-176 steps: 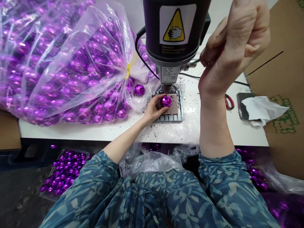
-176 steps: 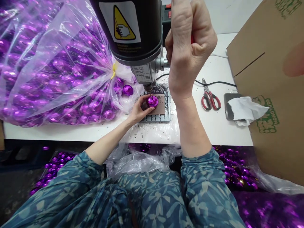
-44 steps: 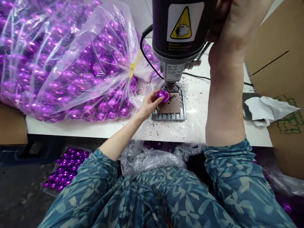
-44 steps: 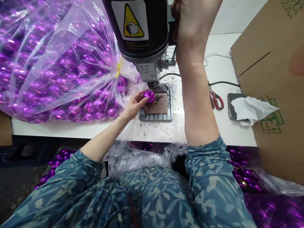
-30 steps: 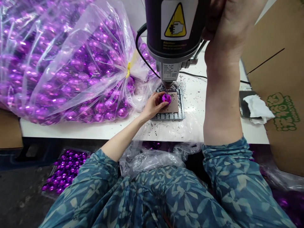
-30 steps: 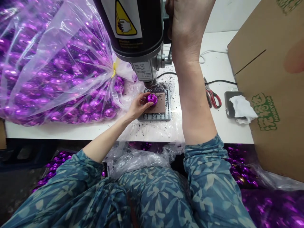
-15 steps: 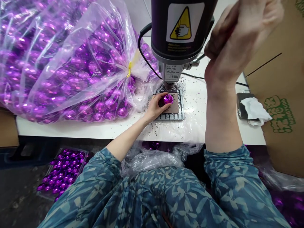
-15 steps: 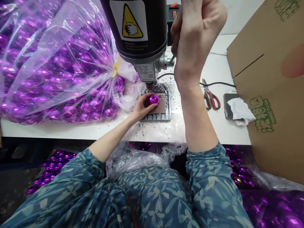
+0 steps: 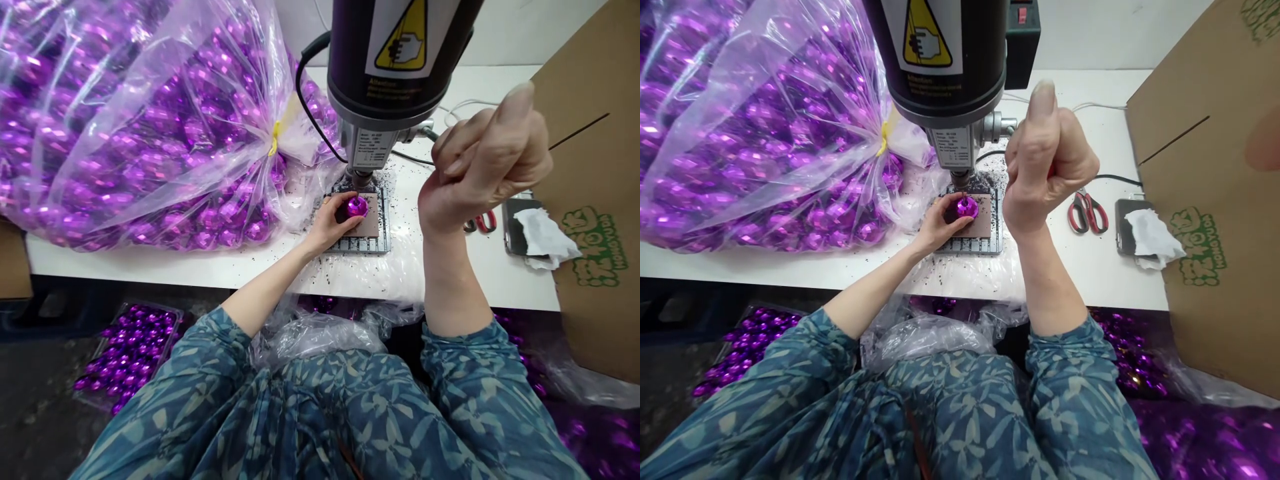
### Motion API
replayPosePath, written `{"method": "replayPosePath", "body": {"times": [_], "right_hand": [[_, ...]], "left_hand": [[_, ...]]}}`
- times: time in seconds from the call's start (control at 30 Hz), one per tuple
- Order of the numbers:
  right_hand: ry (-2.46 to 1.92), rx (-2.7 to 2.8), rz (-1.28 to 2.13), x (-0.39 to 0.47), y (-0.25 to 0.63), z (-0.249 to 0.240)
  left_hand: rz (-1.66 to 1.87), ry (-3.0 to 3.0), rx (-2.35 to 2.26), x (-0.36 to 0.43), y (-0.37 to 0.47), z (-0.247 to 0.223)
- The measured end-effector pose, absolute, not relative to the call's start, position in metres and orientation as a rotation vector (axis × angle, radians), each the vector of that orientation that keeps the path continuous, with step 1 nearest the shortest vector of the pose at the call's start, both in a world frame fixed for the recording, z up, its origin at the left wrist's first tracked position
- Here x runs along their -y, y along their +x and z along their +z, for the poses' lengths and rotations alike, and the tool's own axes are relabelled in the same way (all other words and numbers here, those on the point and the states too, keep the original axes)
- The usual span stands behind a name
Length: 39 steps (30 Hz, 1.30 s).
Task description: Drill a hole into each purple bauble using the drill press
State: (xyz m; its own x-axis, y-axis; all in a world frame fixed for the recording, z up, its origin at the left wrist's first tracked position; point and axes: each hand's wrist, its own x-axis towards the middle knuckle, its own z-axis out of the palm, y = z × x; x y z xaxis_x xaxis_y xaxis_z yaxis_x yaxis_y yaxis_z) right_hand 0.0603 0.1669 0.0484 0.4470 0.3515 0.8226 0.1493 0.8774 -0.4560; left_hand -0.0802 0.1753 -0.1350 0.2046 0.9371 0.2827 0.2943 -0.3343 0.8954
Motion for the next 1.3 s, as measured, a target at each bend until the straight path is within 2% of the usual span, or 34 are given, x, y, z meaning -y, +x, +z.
{"method": "replayPosePath", "body": {"times": [0.17,0.53,0.63,0.87,1.0,1.07,1.23,1.3], "right_hand": [[-0.632,1.249,0.185,-0.157,0.071,0.038],[-0.551,1.045,0.018,-0.181,0.071,-0.001],[-0.496,1.058,0.049,-0.177,0.065,0.016],[-0.606,1.067,0.300,-0.199,0.057,0.100],[-0.889,1.232,0.556,-0.199,0.066,0.107],[-0.925,1.297,0.617,-0.188,0.065,0.101],[-0.857,1.249,0.624,-0.177,0.052,0.090],[-0.836,1.219,0.594,-0.188,0.052,0.093]], "left_hand": [[1.159,1.773,-1.132,-0.175,-0.081,-0.136],[1.183,1.748,-1.103,-0.174,-0.081,-0.137],[1.196,1.737,-1.091,-0.174,-0.082,-0.138],[1.216,1.711,-1.123,-0.173,-0.077,-0.136],[1.291,1.662,-1.158,-0.151,-0.089,-0.117],[1.171,1.708,-1.079,-0.128,-0.105,-0.101],[0.414,1.931,-0.649,-0.069,-0.148,-0.070],[0.426,1.965,-0.683,-0.068,-0.157,-0.067]]}}
